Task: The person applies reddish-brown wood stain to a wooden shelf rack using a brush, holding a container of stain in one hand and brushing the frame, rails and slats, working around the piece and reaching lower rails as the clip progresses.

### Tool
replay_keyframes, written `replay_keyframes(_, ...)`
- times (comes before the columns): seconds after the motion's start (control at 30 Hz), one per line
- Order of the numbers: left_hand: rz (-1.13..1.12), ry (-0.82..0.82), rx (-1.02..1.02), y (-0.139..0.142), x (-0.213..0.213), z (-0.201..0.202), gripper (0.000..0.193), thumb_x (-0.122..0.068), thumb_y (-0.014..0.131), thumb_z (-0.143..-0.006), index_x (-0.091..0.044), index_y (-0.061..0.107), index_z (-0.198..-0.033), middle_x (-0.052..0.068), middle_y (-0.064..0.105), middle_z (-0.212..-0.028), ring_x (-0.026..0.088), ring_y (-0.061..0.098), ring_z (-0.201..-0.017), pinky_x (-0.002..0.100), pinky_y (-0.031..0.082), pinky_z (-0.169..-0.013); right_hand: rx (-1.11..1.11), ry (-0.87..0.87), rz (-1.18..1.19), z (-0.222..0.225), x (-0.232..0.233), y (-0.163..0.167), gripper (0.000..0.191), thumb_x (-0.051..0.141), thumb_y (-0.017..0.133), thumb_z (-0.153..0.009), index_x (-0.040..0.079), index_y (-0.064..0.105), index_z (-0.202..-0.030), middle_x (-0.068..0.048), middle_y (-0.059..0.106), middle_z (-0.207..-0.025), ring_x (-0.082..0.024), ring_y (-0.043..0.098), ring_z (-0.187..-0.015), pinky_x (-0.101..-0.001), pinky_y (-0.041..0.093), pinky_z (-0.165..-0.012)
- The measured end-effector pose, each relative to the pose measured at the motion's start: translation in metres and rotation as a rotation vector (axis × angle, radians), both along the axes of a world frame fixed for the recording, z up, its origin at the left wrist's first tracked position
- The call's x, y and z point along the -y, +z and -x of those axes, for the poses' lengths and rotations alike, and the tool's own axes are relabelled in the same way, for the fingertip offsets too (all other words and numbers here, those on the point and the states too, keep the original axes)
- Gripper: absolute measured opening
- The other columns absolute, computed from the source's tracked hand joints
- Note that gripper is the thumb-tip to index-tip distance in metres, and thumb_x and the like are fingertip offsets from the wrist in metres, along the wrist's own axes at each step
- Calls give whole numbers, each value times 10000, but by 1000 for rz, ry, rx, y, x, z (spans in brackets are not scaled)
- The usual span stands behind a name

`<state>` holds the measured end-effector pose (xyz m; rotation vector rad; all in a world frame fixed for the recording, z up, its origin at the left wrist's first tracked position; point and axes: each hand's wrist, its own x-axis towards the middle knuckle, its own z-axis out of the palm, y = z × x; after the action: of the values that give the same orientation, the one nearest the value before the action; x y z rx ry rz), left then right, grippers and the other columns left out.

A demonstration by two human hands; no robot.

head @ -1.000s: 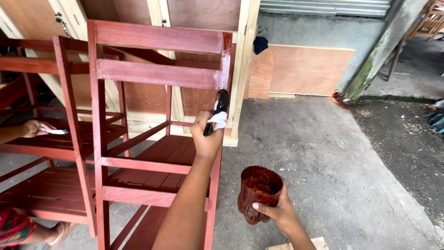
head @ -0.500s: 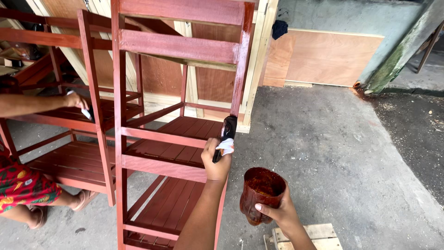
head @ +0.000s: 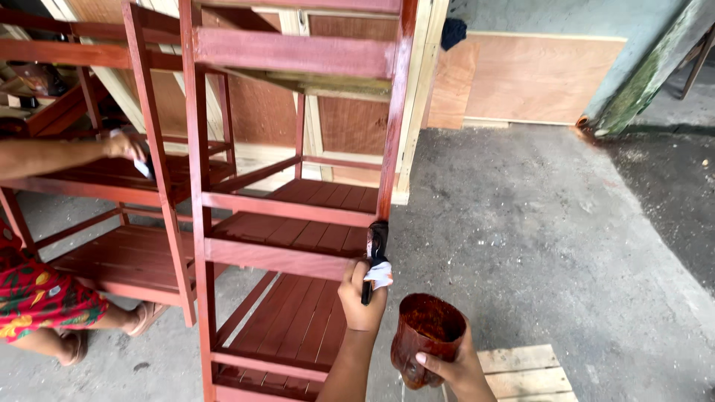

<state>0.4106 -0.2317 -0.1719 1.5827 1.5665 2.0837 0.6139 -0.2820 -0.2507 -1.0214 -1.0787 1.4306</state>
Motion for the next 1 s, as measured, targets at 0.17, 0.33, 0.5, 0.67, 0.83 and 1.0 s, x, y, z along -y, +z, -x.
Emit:
replay_keyframes(0.17, -7, 35, 25, -46, 21, 6, 194, -12, 748, -751, -27, 654, -921, 142, 672, -910, 342, 718, -809, 358, 578, -707, 4, 34, -73, 12, 18, -60, 1063, 28, 890, -608, 47, 293, -1487, -204, 566, -1407, -325, 531, -1363, -505, 395, -1139)
replay_keyframes(0.33, 29, 45, 28, -96, 43, 15, 219, 8, 706, -754, 2, 658, -967, 153, 690, -955, 341, 726, -845, 359, 580, -739, 32, 59, -165, 17, 35, -111, 1098, 41, 905, -610, 11, 261, -1498, -229, 542, -1424, -349, 511, -1380, -511, 380, -1150)
replay_keyframes(0.5, 139, 104, 94, -133, 64, 15, 217, 3, 723, -750, 9, 668, -959, 146, 697, -929, 318, 732, -816, 346, 577, -713, 109, 37, -41, 21, 39, -139, 1156, 53, 912, -582, 49, 228, -1515, -198, 534, -1431, -328, 521, -1381, -516, 403, -1150)
replay_keyframes(0.67, 135, 143, 196, -174, 77, 7, 203, 6, 731, -758, 10, 666, -951, 131, 705, -909, 285, 736, -799, 324, 568, -717, 135, 85, -143, 17, 37, -172, 1160, 57, 912, -579, 33, 223, -1511, -209, 526, -1435, -338, 512, -1379, -522, 380, -1149)
replay_keyframes(0.83, 133, 260, 270, -230, 94, -7, 198, 14, 737, -746, 0, 666, -931, 123, 712, -886, 278, 708, -774, 325, 557, -728, 136, 139, -34, 4, 43, -223, 1149, 43, 881, -586, 56, 206, -1516, -213, 527, -1429, -335, 536, -1368, -531, 413, -1149)
replay_keyframes(1.0, 185, 373, 341, -292, 115, -27, 172, 8, 743, -767, -13, 672, -922, 112, 721, -866, 251, 722, -772, 317, 563, -728, 103, 224, -230, -19, 45, -275, 1121, 37, 876, -617, 12, 202, -1513, -249, 518, -1438, -360, 541, -1353, -542, 398, -1140)
